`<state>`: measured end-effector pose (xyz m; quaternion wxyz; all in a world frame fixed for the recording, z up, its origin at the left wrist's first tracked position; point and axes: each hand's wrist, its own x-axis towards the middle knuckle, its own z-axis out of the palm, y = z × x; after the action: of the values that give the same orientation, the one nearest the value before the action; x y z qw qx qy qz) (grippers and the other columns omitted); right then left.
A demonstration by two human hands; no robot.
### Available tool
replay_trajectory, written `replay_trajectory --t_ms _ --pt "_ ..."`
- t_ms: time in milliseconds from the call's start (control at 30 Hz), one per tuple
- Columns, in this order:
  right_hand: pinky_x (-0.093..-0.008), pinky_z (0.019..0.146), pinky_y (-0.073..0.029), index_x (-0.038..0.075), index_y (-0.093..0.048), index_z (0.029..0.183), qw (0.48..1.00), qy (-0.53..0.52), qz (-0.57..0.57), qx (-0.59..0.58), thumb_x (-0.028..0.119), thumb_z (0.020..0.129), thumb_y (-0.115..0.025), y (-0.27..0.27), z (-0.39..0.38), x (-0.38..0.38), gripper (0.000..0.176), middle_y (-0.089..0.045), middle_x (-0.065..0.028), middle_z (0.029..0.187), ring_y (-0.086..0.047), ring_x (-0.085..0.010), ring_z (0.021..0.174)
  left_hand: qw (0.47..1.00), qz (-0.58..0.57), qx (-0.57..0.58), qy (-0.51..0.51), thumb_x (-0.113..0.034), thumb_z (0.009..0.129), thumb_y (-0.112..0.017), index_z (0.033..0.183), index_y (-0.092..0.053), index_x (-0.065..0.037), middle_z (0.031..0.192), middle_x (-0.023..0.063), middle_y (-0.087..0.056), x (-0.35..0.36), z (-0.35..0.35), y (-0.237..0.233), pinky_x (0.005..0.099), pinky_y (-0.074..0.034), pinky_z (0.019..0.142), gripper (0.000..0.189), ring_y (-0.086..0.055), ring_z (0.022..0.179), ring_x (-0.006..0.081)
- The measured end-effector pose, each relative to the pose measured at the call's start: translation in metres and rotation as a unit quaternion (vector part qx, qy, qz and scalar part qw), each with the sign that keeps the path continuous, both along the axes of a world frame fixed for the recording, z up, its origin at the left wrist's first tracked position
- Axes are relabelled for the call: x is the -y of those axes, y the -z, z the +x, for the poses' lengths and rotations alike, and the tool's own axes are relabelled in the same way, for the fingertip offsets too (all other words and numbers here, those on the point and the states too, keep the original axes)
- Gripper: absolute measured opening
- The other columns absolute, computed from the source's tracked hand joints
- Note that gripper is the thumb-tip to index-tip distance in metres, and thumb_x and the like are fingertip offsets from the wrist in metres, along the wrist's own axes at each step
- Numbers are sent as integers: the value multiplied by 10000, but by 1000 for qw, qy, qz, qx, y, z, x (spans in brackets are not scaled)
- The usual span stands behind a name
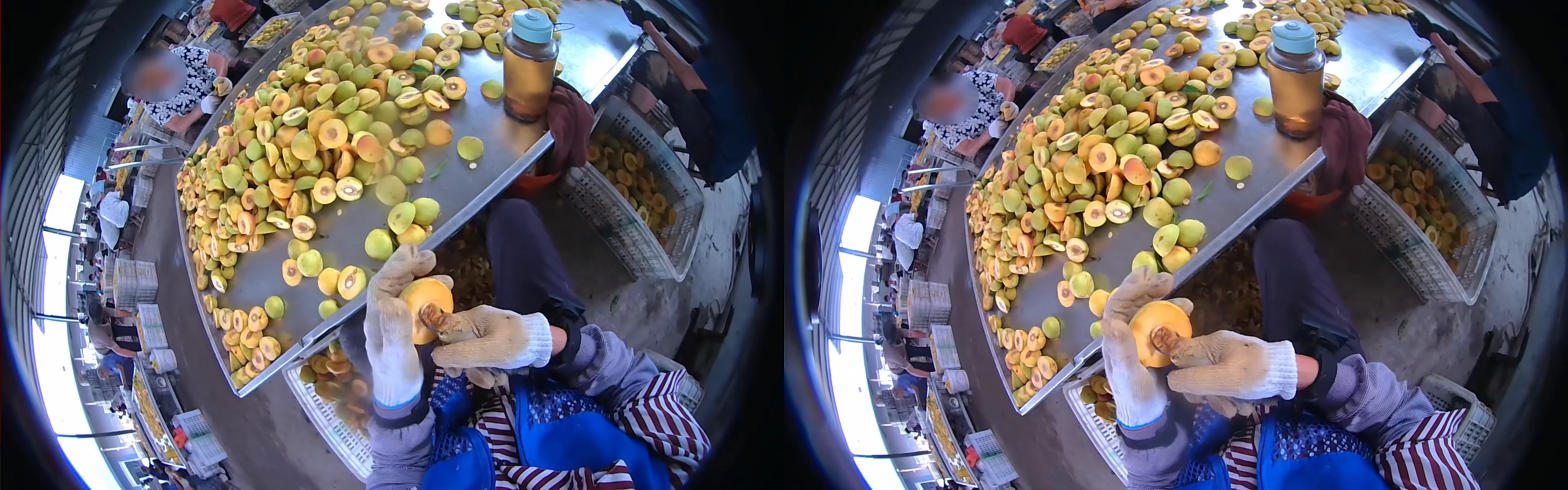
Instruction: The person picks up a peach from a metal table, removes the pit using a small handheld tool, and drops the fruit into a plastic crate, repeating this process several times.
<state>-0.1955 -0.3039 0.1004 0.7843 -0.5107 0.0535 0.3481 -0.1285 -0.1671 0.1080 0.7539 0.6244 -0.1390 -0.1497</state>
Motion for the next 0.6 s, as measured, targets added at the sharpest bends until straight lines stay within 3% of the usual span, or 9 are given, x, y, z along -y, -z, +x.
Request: replay_trajectory --t_ms 33,133,333,500,600 --pt "-218 352 -391 79 -569 790 1000 13 12 6 405 957 -560 0 0 1 367 -563 -34 542 -509 -97 389 1000 -4 0 -16 -551 1000 -395 1343 -452 34 1222 196 -580 2 -6 5 370 -508 906 681 -634 996 276" --pt "-221 353 -393 63 -572 802 1000 -17 13 -13 404 957 -558 7 -3 1 375 -564 -44 542 -509 -99 391 993 53 77 -78 -544 995 -422 1299 -500 43 1185 198 -602 7 -16 14 371 -540 840 666 -656 949 279" --pt "-222 341 -395 44 -577 818 991 -67 101 -62 378 963 -570 8 -3 0 364 -576 -54 552 -524 -114 390 995 88 -37 39 -540 969 -499 1148 -599 71 1013 223 -667 -5 -1 -14 338 -565 691 644 -679 770 241" --pt "-228 331 -428 -10 -603 887 952 -65 283 -97 297 987 -565 22 -15 3 325 -588 -85 562 -560 -129 400 971 35 234 -5 -432 973 -552 1115 -603 84 1017 245 -659 -7 1 18 377 -574 675 537 -680 784 302" --pt "-232 326 -434 -41 -608 924 910 -86 396 -90 267 997 -552 39 -16 -1 321 -601 -104 583 -571 -136 404 968 -45 247 -2 -248 944 -618 1100 -625 71 1108 251 -650 -10 -6 22 394 -565 833 355 -680 955 329"
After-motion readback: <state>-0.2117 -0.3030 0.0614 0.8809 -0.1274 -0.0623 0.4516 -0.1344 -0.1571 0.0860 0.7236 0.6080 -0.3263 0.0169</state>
